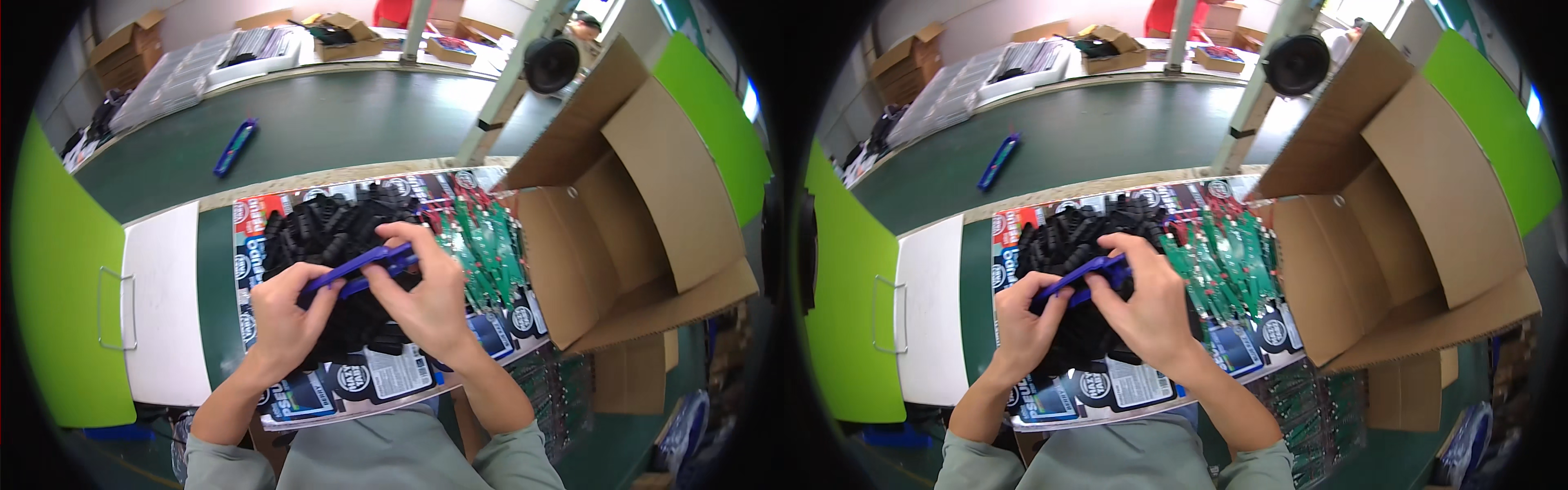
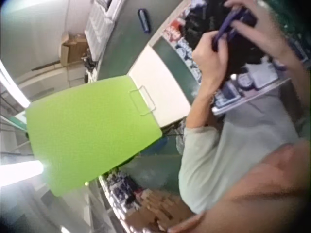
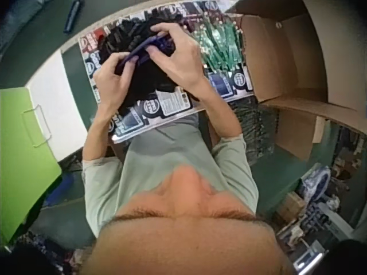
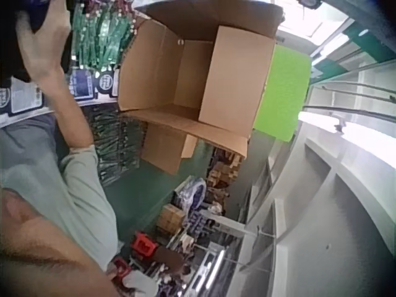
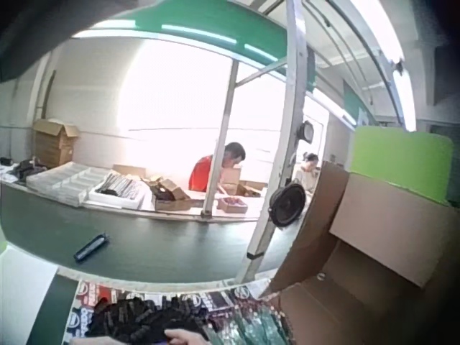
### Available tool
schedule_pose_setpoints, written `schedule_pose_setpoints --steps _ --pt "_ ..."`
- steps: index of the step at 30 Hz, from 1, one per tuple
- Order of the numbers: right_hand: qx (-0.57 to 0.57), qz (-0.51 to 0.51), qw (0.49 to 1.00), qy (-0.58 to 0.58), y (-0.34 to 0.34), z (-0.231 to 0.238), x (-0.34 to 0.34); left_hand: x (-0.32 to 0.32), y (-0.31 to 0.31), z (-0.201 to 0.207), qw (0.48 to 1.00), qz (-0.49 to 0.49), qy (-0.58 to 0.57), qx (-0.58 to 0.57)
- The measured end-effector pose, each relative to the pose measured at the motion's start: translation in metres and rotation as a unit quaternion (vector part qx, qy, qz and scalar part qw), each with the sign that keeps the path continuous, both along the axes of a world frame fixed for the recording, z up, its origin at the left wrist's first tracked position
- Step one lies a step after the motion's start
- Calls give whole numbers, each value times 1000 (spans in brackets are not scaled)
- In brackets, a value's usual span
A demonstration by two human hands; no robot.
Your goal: The person inserts green circuit boards into blue plastic casings at a workbench. They repeatedly pick up a circuit board, align it with a casing, and press it into place before setting the assembled unit aside. The person also organizes a pile of black plastic components on the table.
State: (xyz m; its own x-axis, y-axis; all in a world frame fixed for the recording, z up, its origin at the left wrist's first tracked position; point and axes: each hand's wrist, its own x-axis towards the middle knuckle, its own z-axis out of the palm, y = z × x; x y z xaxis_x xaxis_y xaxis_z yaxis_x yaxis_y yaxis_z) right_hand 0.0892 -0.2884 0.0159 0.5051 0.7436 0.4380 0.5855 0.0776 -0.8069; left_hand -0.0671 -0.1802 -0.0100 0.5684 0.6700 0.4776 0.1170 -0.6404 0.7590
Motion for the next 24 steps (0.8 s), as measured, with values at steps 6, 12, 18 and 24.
schedule_pose_setpoints --steps 6,12,18,24 --pt "12 28 999 -38 -2 -3 2 5 8 13 988 -153 36 13" --pt "11 12 999 -47 -19 10 35 -1 13 11 943 -198 50 -262" --pt "-215 -194 932 -218 -63 -10 116 -10 20 -4 905 -223 5 -361" --pt "-261 -193 923 -205 -67 -33 121 -9 17 -8 899 -230 2 -373"
